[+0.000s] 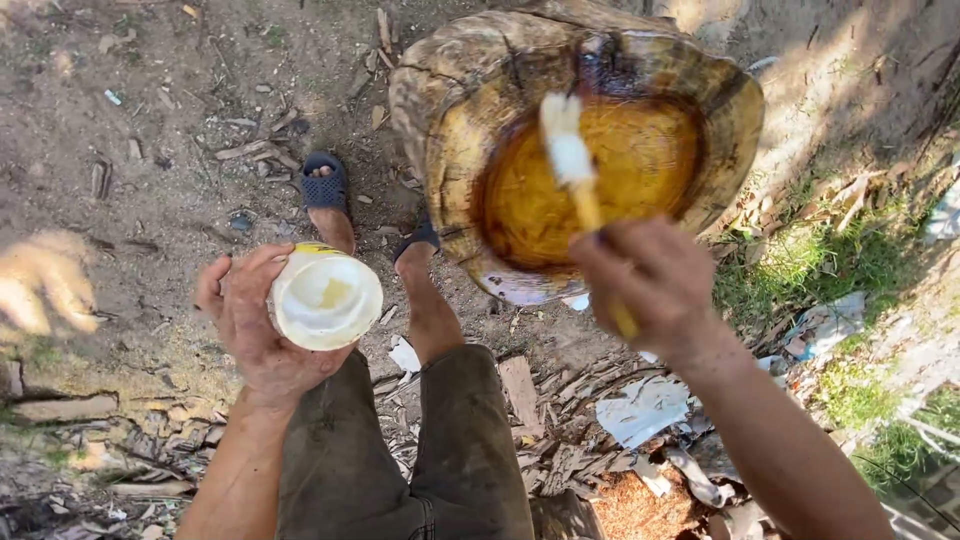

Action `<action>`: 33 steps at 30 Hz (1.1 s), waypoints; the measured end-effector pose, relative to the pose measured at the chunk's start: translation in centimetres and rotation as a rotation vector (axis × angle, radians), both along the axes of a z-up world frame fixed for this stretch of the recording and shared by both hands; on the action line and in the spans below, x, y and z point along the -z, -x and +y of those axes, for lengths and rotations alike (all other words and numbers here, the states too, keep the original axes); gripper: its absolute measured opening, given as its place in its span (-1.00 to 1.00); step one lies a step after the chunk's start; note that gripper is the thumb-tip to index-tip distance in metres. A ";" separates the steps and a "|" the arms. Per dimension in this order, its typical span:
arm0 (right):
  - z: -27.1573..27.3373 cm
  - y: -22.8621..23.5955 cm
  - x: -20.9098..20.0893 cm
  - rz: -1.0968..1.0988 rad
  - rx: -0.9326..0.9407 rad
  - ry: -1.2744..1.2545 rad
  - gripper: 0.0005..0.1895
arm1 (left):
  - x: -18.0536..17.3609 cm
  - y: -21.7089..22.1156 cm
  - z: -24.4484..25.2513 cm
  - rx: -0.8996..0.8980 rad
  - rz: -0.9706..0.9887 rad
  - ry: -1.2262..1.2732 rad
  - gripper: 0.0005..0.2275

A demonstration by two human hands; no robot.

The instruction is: The recorder applies lacquer or a similar finish to a large wooden stump using a paintbrush.

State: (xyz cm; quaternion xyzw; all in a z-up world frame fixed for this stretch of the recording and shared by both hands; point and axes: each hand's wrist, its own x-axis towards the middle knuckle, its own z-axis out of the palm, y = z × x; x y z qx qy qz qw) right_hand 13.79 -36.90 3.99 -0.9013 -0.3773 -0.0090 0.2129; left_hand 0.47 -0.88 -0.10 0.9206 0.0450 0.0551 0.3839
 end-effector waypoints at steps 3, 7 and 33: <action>2.1 4.9 -0.2 0.129 -0.240 -0.067 -0.89 | -0.1 0.8 0.2 -0.030 0.003 0.015 -0.31; 2.7 7.0 -2.1 0.179 -0.522 0.042 -0.82 | -0.1 2.0 0.3 -0.071 -0.023 0.004 -0.31; 1.5 19.5 -2.5 0.354 0.399 -0.347 -0.77 | 3.6 12.1 6.3 0.180 -0.037 0.012 -0.41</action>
